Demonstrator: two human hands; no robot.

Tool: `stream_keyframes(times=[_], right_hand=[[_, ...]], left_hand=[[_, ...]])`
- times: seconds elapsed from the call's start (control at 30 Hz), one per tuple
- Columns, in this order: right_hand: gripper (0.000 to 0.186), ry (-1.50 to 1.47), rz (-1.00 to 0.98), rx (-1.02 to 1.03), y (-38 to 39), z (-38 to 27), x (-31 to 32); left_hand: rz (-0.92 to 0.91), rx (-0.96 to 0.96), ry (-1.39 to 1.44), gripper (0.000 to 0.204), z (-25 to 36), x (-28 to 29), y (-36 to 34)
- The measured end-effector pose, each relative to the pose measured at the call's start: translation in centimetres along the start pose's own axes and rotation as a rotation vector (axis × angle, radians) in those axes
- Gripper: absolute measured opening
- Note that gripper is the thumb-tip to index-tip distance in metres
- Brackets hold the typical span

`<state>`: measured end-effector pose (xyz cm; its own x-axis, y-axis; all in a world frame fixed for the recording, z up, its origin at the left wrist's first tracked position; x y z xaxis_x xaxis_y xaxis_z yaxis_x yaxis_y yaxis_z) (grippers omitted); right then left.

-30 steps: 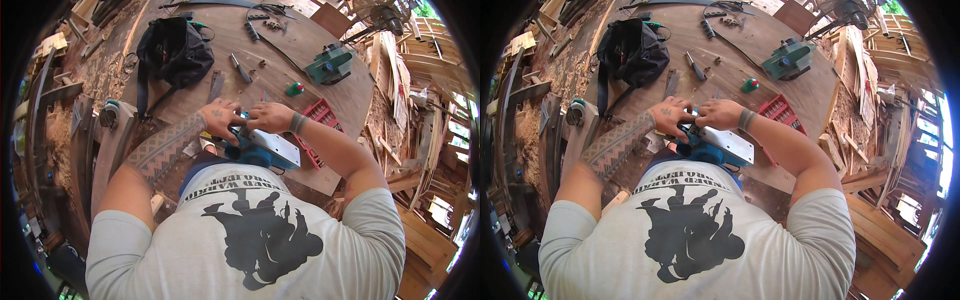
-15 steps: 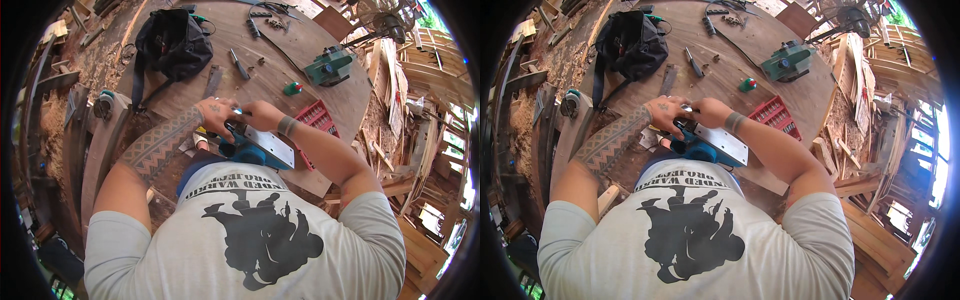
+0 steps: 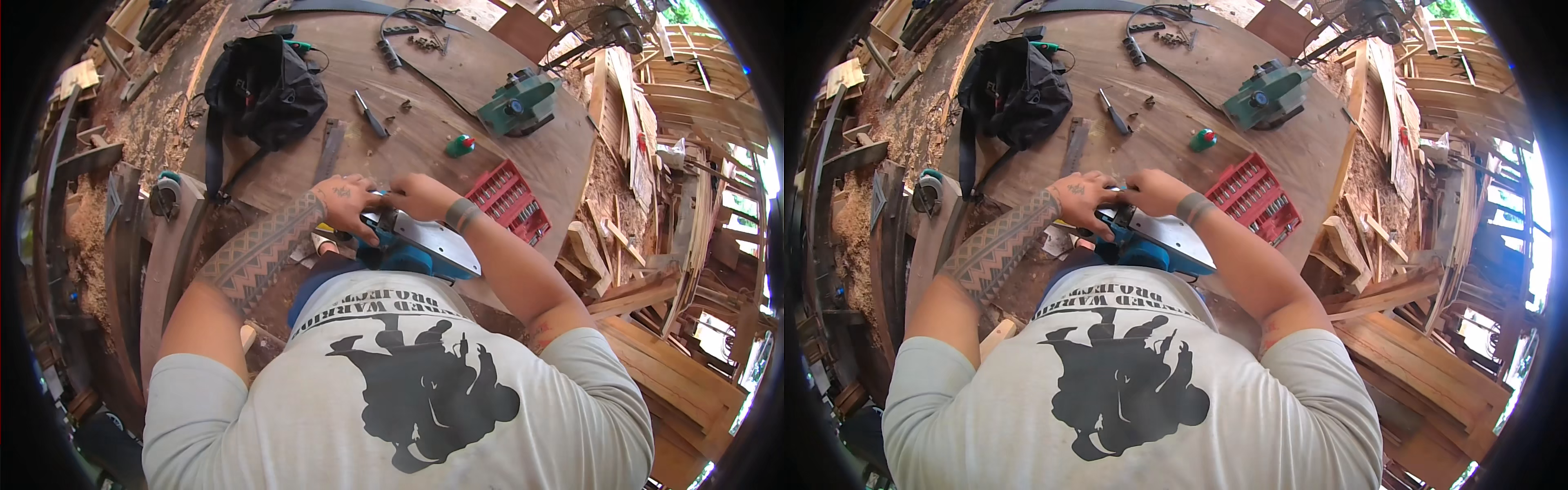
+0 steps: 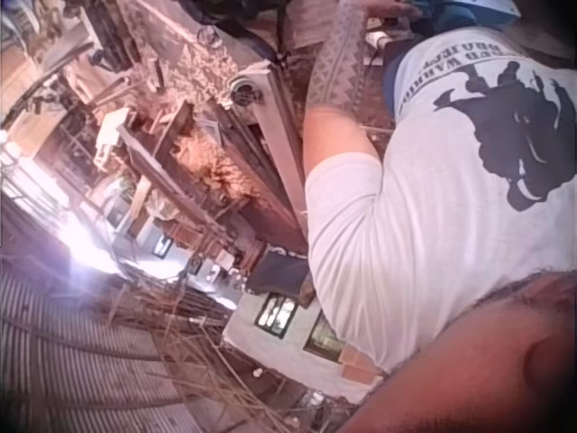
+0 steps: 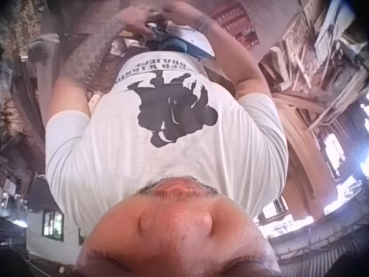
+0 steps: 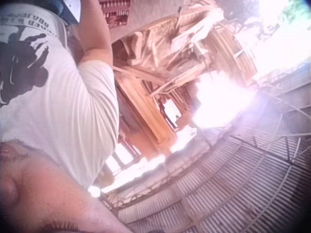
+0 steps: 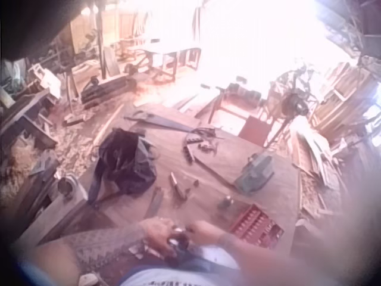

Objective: The person assembles an electric planer by hand, installing metal blades and a side guide onto the tool's base while using a screwdriver and various small metal components.

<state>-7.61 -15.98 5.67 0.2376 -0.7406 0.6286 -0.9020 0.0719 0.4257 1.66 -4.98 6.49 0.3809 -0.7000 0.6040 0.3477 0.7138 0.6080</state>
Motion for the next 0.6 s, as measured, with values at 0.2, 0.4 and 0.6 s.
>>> stream_keyframes(times=[0.2,0.4,0.6], right_hand=[[0.032,-0.152,0.173,0.07,2.6,1.1,2.7],[0.03,-0.059,0.082,0.353,0.5,1.5,0.0],[0.025,0.042,-0.013,0.493,-0.1,0.1,0.4]], left_hand=[[0.109,-0.01,0.053,0.115,0.5,0.2,0.7],[0.067,0.105,-0.028,0.115,1.4,0.5,0.5],[0.029,0.127,0.026,0.11,1.2,0.5,0.3]])
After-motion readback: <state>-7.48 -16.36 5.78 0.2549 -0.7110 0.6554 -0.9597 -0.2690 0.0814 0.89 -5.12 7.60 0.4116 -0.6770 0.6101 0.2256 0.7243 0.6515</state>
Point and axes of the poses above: each hand's wrist, its own y-axis away from the middle knuckle, its own x-axis out of the back of the hand, z = x × y, the point moved 8 cm from there along -y, towards the middle knuckle, and after that the axes turned 8 degrees about -z, right-handed, at the moved point
